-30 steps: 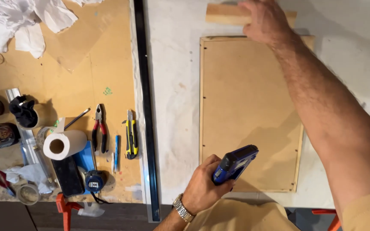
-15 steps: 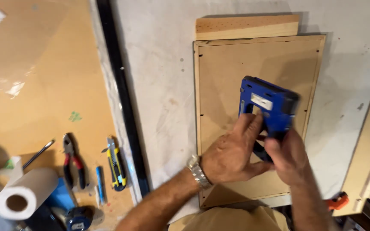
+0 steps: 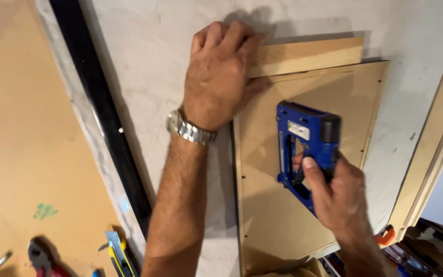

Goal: Assembling a wooden frame by stapling supports, placing artwork, and securing the backboard.

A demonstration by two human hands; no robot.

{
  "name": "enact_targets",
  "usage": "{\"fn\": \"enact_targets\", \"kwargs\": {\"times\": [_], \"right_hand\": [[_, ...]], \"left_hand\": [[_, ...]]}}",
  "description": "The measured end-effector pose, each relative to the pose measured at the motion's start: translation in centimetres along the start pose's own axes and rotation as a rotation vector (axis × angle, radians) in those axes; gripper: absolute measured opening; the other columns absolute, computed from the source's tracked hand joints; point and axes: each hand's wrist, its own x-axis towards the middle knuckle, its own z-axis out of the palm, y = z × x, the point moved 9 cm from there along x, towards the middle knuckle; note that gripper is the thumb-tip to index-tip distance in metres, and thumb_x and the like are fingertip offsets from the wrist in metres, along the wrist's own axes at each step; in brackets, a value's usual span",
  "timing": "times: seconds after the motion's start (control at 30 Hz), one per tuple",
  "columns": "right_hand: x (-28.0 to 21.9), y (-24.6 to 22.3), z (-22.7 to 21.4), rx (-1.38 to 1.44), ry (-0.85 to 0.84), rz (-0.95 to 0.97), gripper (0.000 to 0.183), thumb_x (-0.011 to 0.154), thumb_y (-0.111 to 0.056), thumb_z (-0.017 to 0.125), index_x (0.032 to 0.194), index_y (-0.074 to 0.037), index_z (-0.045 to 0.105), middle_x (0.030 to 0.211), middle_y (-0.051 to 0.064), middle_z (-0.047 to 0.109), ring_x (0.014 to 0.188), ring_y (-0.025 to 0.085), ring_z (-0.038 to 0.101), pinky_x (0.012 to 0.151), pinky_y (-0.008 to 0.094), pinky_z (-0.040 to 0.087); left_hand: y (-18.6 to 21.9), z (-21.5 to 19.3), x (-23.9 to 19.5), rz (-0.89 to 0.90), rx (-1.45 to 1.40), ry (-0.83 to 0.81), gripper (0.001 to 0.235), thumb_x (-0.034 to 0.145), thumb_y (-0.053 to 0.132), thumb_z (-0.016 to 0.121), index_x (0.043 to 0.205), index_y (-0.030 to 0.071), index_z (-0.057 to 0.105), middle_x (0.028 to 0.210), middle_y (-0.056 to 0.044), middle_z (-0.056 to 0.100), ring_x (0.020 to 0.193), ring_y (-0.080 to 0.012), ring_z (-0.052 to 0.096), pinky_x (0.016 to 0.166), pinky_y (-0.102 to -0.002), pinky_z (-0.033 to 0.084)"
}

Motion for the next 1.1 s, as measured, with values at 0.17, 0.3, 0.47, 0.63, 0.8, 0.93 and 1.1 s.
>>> {"fn": "enact_targets", "kwargs": {"times": [0.17,0.3,0.47,0.63,0.8,0.93,1.1], "right_hand": [[1.1,-3.8,-0.2,-0.195,0.05,-0.008,0.03,0.099,-0.034,0.054,0.105,-0.019,0.079,0.1,-0.003,0.082,0.09,0.018,0.077,0.081,0.033,0.055],[1.2,-3.9,0.1,-0.288,0.087,0.042,0.028,0.093,-0.032,0.057,0.104,-0.028,0.083,0.103,-0.004,0.083,0.07,0.017,0.078,0.07,0.031,0.056],[1.9,-5.7,0.4,-0.22,0.115,0.087,0.027,0.087,-0.026,0.06,0.097,-0.021,0.084,0.088,-0.003,0.084,0.053,0.013,0.066,0.055,0.028,0.051],[2.9,-6.9,0.3,-0.168,0.116,0.089,0.026,0.085,-0.022,0.06,0.091,-0.015,0.084,0.09,-0.002,0.086,0.076,0.013,0.081,0.074,0.026,0.056],[2.7,-6.0,0.1,-0.173,0.136,0.268,0.025,0.082,-0.025,0.065,0.084,-0.015,0.087,0.08,-0.003,0.088,0.076,0.013,0.082,0.074,0.028,0.055],[3.5,-7.5,-0.2,-0.128,0.148,0.139,0.021,0.084,-0.018,0.065,0.085,-0.009,0.084,0.081,0.001,0.085,0.078,0.014,0.081,0.083,0.026,0.056],[5.1,-9.0,-1.5,-0.172,0.129,0.178,0.022,0.085,-0.02,0.064,0.087,-0.009,0.084,0.077,0.003,0.083,0.075,0.016,0.079,0.08,0.027,0.054]], "left_hand": [[-0.9,1.0,-0.1,-0.075,-0.023,-0.036,0.075,0.076,0.05,0.093,0.135,0.013,0.067,0.123,-0.003,0.061,0.111,-0.0265,0.051,0.1,-0.046,0.046],[-1.3,0.7,-0.2,-0.11,-0.082,-0.027,0.071,0.076,0.034,0.094,0.136,0.008,0.066,0.122,-0.005,0.06,0.111,-0.0264,0.051,0.105,-0.048,0.047],[-1.6,0.0,-0.2,-0.134,-0.141,0.065,0.04,0.091,0.013,0.086,0.128,0.005,0.073,0.118,-0.006,0.059,0.106,-0.0282,0.051,0.102,-0.048,0.049],[-1.7,-0.1,-0.1,-0.143,-0.148,0.071,0.029,0.098,0.012,0.078,0.126,0.005,0.076,0.12,-0.005,0.061,0.105,-0.0293,0.05,0.099,-0.046,0.048],[-1.8,-0.8,-0.1,-0.167,-0.141,0.131,0.019,0.1,0.005,0.075,0.119,0.004,0.077,0.115,-0.004,0.059,0.1,-0.0286,0.05,0.097,-0.045,0.05],[-1.9,-0.9,-0.1,-0.194,-0.162,0.122,0.029,0.095,-0.001,0.078,0.123,0.002,0.072,0.111,-0.003,0.059,0.094,-0.0277,0.051,0.096,-0.044,0.051],[-2.1,-0.8,-0.2,-0.238,-0.191,0.117,0.023,0.098,0.005,0.075,0.12,0.002,0.075,0.109,-0.001,0.06,0.094,-0.0287,0.052,0.098,-0.046,0.052]]}}
